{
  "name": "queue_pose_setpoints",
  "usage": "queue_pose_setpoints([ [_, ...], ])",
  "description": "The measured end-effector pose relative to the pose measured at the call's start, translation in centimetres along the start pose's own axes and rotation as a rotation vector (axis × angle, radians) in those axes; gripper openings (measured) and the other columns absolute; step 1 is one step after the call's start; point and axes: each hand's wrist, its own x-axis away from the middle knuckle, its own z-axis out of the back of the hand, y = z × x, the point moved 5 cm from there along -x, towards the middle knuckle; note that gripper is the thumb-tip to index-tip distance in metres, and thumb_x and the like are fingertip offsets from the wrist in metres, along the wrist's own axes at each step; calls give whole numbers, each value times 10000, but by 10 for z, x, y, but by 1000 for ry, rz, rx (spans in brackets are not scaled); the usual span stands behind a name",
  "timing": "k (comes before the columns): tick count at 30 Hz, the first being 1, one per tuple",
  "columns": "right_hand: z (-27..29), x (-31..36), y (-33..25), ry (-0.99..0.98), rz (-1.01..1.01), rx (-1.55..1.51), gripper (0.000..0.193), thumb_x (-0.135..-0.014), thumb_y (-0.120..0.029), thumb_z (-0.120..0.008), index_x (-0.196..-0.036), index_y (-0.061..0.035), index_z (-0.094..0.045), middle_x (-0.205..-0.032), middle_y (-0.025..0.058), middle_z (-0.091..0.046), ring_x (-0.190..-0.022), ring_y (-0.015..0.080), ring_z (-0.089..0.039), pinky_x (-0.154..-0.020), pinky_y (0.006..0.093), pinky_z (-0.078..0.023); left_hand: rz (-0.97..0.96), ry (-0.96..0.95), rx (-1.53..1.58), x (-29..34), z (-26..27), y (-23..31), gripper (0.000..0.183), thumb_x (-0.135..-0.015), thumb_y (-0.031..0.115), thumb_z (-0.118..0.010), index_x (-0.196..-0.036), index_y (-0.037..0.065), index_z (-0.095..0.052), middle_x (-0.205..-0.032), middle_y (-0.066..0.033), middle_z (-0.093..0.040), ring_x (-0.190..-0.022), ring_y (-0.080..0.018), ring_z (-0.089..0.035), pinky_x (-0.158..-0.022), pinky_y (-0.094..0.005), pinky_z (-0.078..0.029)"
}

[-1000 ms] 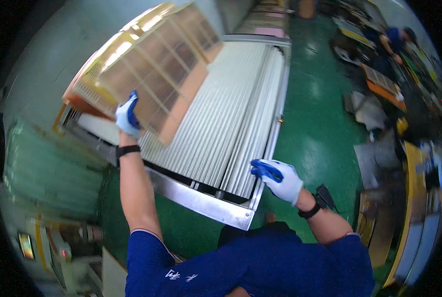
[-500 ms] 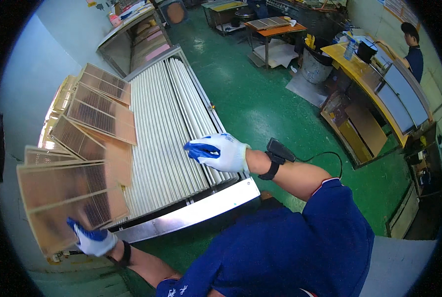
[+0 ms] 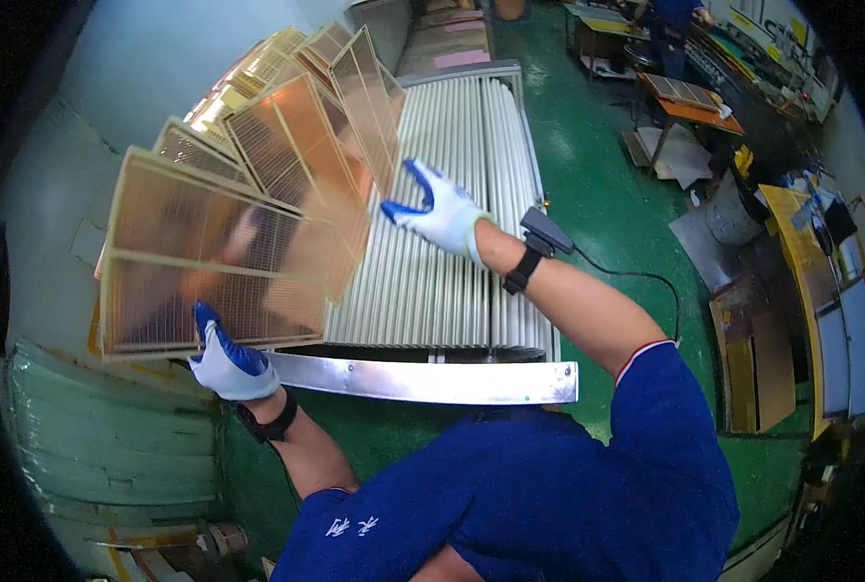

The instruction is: The recorder is collecting thin metal plates from a conveyor rack and stacking them onto a work table.

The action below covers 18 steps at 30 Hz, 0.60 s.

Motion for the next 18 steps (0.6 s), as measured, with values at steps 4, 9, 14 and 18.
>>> queue_pose_setpoints([
  [4,15,-74,1,200,91,170,1008,-769,-579,-723,-1441,60,-327,-1454,264,-405,-1363,364,-390,-1110,363,-331,148,-86,113,-4,-19,-13,276,-916,167,-684,-987,-99,-691,-924,-144,-707,-766,-158,-614,-692,-326,-506],
  [9,-19,-139,22,103,18,-67,939,-855,-508,-679,-1438,112,-282,-1463,267,-392,-1317,331,-447,-1065,327,-372,311,-336,495,10,-80,-14,292,-893,144,-710,-1068,-77,-635,-963,-100,-691,-845,-153,-626,-776,-298,-500],
  [14,-79,-130,18,-63,31,-268,589,-979,-304,-571,-1416,37,-372,-1216,119,-608,-1026,136,-579,-893,237,-455,177,-482,428,-7,-122,-28,276,-911,114,-670,-1100,-83,-625,-1007,-97,-688,-908,-160,-644,-822,-299,-506],
  [18,-92,-112,25,-60,72,-397,519,-984,-208,-545,-1419,26,-388,-1275,100,-595,-1113,134,-564,-955,244,-439,-681,-557,18,-19,-150,-33,147,-899,80,-637,-993,-18,-692,-938,-142,-694,-876,-233,-679,-807,-323,-527],
])
